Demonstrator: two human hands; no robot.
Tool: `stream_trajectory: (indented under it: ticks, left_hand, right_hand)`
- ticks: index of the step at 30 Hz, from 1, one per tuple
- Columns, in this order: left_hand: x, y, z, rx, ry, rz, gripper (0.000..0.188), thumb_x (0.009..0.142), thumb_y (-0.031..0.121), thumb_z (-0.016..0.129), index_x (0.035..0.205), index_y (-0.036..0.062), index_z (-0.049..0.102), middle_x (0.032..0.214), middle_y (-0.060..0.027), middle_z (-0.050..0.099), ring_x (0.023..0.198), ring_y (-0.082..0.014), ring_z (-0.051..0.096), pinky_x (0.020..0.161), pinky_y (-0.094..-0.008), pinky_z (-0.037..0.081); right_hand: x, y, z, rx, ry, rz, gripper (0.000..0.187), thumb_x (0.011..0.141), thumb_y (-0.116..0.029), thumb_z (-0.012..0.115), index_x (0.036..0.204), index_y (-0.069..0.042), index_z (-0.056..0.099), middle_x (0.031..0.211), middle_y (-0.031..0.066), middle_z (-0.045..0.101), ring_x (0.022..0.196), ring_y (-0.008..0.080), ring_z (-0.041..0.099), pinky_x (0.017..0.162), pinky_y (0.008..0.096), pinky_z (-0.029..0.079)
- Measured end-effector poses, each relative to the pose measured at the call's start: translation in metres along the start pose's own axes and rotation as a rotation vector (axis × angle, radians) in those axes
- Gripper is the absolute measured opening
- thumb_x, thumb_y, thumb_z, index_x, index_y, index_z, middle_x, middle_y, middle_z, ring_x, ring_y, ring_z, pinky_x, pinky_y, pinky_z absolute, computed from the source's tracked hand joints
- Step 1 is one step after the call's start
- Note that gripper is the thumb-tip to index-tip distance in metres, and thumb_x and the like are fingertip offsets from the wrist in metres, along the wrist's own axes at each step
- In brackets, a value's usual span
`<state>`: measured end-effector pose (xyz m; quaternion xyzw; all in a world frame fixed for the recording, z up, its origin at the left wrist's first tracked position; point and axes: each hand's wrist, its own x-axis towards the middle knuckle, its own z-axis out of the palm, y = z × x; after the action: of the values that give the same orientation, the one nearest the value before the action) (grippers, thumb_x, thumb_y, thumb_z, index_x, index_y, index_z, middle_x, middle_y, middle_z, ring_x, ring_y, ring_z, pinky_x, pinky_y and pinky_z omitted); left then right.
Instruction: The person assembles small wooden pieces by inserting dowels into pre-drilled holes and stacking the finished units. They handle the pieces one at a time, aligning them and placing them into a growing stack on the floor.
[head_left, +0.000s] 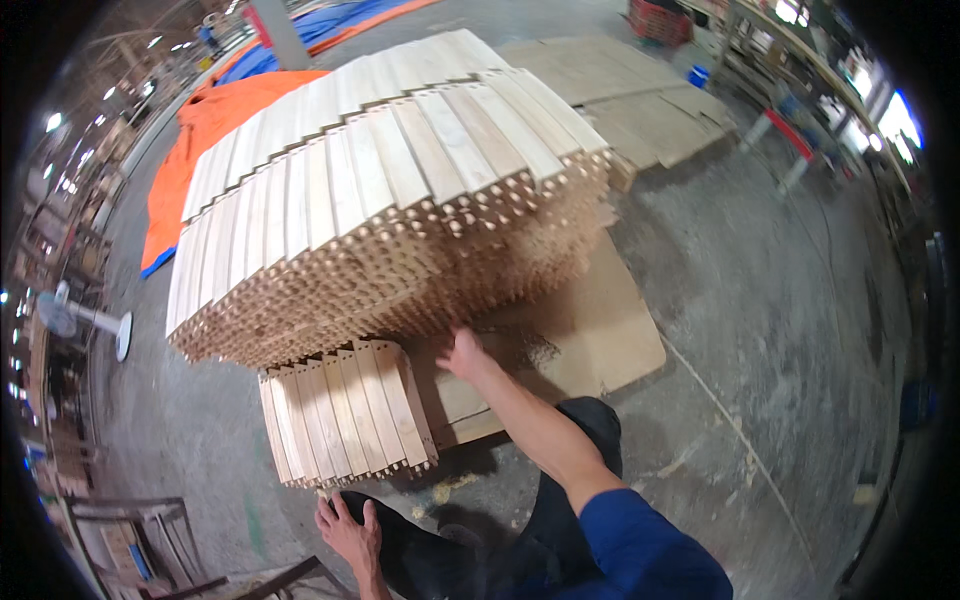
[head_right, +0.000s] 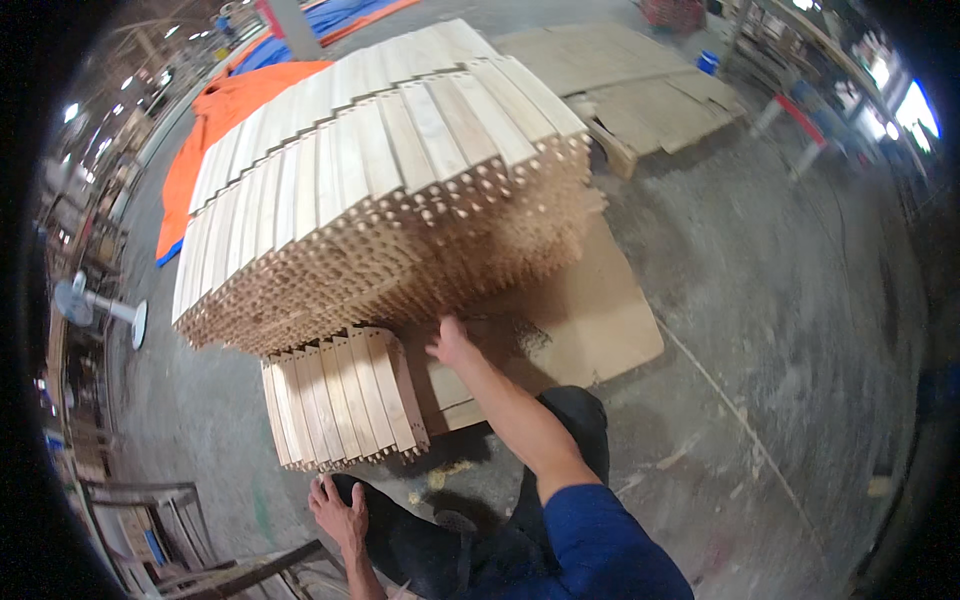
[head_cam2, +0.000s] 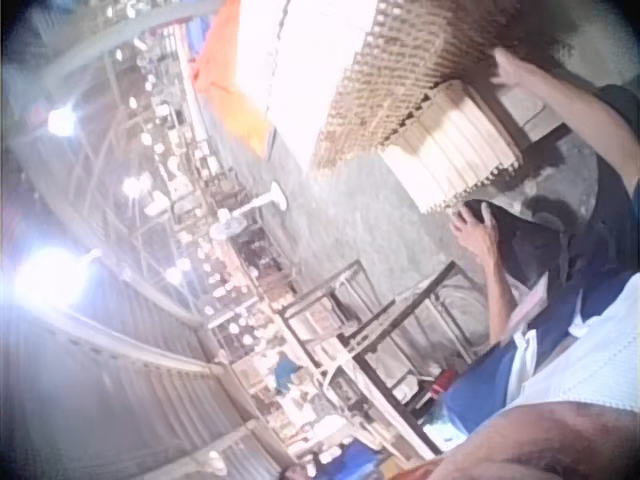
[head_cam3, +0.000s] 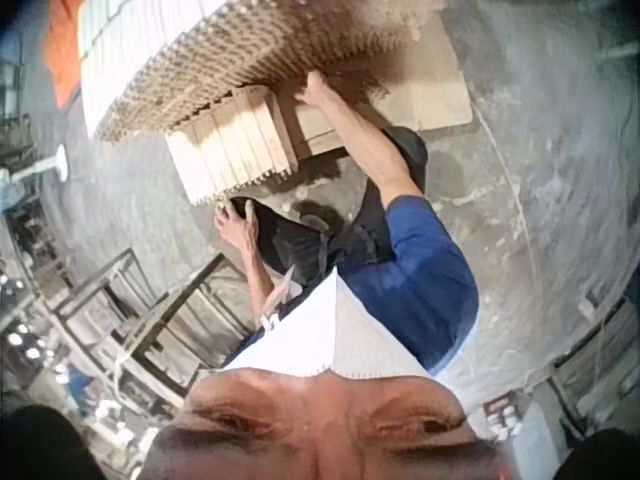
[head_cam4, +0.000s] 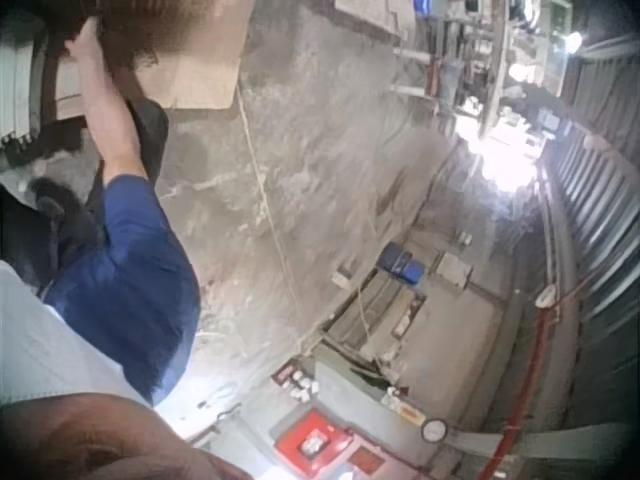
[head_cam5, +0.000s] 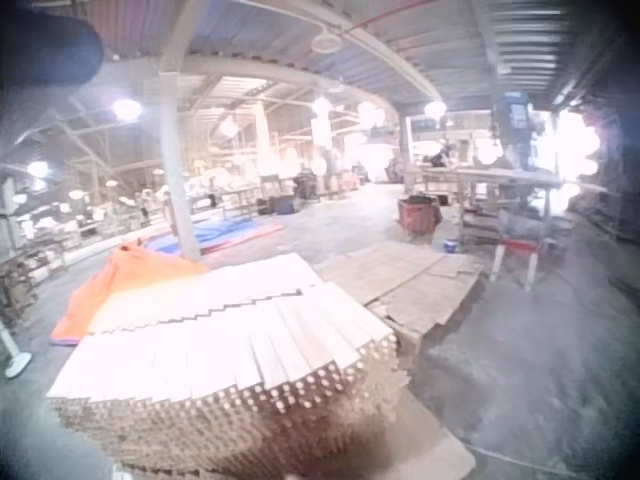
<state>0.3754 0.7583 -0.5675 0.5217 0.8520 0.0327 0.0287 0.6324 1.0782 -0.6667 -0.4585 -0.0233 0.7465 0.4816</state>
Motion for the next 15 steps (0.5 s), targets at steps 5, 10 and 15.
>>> stream_trajectory:
  ticks: [5,10,15]
  left_hand:
    - [-0.038,-0.015,-0.048,-0.096,0.075,-0.067,0.058,0.079,0.038,0.071,0.126,0.0078,0.057,0.130,-0.0199,0.050,0.123,-0.0437,0.044,0.102,-0.0536,0.038]
    - [-0.012,0.003,-0.037,-0.031,0.088,-0.004,0.060,0.087,0.047,0.062,0.137,0.0150,0.050,0.140,-0.0189,0.044,0.131,-0.0421,0.037,0.104,-0.0584,0.032]
    - [-0.046,-0.007,-0.034,-0.071,0.050,-0.100,0.060,0.089,0.046,0.060,0.138,0.0134,0.048,0.144,-0.0189,0.041,0.132,-0.0438,0.036,0.103,-0.0627,0.032]
  right_hand:
    - [-0.200,0.039,0.082,-0.787,-0.705,-0.213,0.029,0.099,-0.018,0.059,0.124,-0.005,0.061,0.113,0.0079,0.064,0.091,0.0139,0.063,0.082,0.0287,0.053]
    - [-0.381,-0.034,0.086,0.119,-1.102,-1.396,0.022,0.092,-0.025,0.056,0.077,-0.010,0.062,0.065,-0.0004,0.060,0.054,0.0196,0.058,0.051,0.0311,0.044]
    - [-0.406,-0.066,0.113,-0.302,-1.706,-0.532,0.022,0.084,-0.013,0.059,0.062,-0.014,0.056,0.053,0.0002,0.055,0.048,0.0135,0.056,0.043,0.0279,0.040]
